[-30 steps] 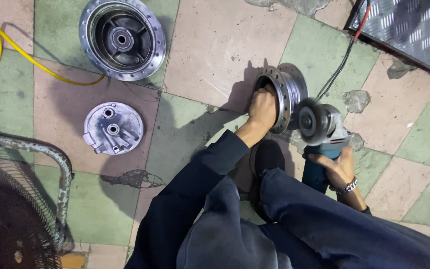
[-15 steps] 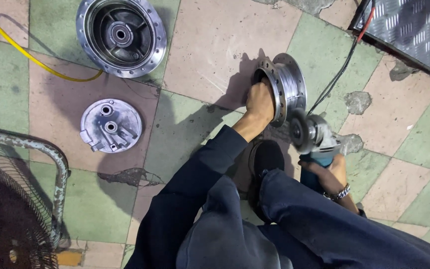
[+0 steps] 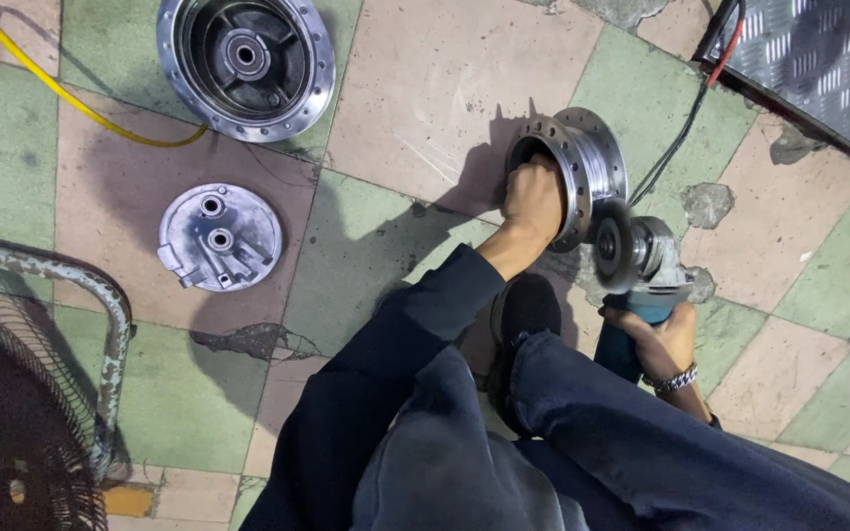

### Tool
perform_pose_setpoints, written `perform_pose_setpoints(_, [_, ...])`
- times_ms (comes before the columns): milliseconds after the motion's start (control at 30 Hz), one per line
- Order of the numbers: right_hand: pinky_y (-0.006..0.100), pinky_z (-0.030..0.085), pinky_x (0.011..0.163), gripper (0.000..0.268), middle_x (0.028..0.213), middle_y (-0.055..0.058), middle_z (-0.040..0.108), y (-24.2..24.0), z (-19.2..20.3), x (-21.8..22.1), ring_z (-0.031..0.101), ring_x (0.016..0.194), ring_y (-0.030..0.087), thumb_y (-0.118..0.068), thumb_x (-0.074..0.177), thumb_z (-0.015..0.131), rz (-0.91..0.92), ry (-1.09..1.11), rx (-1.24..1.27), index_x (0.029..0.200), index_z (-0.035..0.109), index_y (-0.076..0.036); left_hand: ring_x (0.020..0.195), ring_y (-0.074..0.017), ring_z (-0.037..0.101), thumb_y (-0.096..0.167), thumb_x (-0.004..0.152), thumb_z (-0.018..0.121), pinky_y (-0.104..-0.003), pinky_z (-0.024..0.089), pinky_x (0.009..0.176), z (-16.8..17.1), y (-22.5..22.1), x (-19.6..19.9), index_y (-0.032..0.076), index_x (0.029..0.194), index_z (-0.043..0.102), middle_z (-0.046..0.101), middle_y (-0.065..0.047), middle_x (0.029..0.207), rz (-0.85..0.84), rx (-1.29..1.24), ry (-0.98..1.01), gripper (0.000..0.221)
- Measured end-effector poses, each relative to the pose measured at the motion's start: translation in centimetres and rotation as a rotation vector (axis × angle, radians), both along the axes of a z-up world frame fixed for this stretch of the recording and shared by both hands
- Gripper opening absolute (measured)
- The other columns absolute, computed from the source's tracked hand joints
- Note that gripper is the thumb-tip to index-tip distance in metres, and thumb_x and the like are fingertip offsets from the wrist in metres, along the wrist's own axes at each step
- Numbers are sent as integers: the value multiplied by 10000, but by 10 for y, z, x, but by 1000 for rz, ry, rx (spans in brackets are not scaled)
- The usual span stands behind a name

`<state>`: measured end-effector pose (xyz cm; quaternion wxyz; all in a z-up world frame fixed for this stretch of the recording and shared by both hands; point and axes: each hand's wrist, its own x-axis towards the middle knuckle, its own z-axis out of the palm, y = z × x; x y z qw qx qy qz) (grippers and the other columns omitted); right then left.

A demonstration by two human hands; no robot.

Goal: Using a handheld angle grinder to smooth and clean the inner surface of a motorcycle wheel hub.

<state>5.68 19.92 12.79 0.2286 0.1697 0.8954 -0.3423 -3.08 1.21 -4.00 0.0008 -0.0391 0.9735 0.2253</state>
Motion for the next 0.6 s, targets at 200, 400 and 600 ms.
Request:
perform_pose_setpoints(200, [460,504,738,463,894,204,672,-2,1,-2,600,817,242,-118,660,924,53,25,-18,1043,722,47,459,-258,564,77,719,558,-385,401,351,1,4,2,86,609,555,447,-83,518,21,-83,54,110])
perform_pose_setpoints(400, [400,507,822,441,957,135,650,-6,10,-19,561,887,200,-148,717,886,79,83,-90,1099,712,-13,484,-249,551,77,689,585,-388,386,372,-15,24,4,103,599,571,474,-91,543,15,-127,104,95])
perform_pose_setpoints(600, [374,477,804,541,929,179,646,20,-14,-2,564,907,216,-151,660,915,127,61,-49,1122,715,45,533,-123,622,268,798,796,-259,504,458,16,-10,-26,21,840,752,720,-94,748,-60,103,-240,254])
